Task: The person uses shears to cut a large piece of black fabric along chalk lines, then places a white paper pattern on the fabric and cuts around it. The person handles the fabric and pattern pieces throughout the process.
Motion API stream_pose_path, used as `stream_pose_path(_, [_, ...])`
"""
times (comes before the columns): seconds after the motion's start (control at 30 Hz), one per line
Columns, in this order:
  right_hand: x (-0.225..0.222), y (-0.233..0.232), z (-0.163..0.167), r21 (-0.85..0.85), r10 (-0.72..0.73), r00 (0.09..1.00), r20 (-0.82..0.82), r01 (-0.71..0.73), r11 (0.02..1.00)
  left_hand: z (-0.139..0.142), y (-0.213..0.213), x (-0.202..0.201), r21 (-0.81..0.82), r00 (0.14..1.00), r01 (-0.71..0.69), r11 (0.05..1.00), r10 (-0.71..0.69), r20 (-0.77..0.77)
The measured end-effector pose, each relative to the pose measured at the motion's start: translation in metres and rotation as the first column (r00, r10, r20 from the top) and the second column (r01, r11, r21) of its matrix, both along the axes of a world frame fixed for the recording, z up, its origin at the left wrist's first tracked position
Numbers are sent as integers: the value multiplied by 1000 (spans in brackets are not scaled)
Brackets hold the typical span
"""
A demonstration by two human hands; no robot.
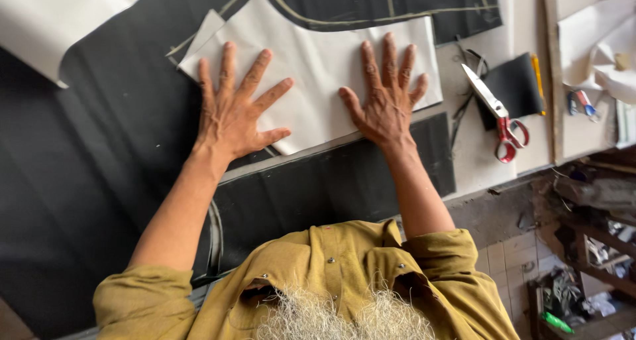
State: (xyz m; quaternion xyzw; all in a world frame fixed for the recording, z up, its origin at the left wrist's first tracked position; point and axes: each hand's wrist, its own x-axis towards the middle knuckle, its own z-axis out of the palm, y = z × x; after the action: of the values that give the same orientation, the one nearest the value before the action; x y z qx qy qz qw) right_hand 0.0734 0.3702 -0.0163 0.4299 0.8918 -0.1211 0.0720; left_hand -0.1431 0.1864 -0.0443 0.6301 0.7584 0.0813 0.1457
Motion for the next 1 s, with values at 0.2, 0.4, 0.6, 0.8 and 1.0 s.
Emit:
stream_pose_path(0.2, [-1, -1, -3, 10, -1, 1000, -15, 2, 1000, 0, -3, -3, -16, 1000, -2, 1000, 2, 3])
stream_pose_path(0.4, [0, 0, -8, 39, 6, 1000, 2, -6, 999, 1, -3, -8, -63, 1000, 5, 998, -4, 27])
stream_pose_path(0.6, [0, -5, -7, 56, 16, 999, -30, -14, 998, 0, -8, -7, -85, 998, -27, 996, 33, 63])
stream_pose_path(0.8, [-3, -6, 1, 60, 0, 1000, 10, 0, 998, 4, -12, -14, -99, 1000, 20, 995, -22, -19])
stream_pose_path(1.0, [-6, -14, 4, -25, 4, 1000, -23, -5, 1000, 7, -13, -15, -89, 1000, 3, 996, -4, -6])
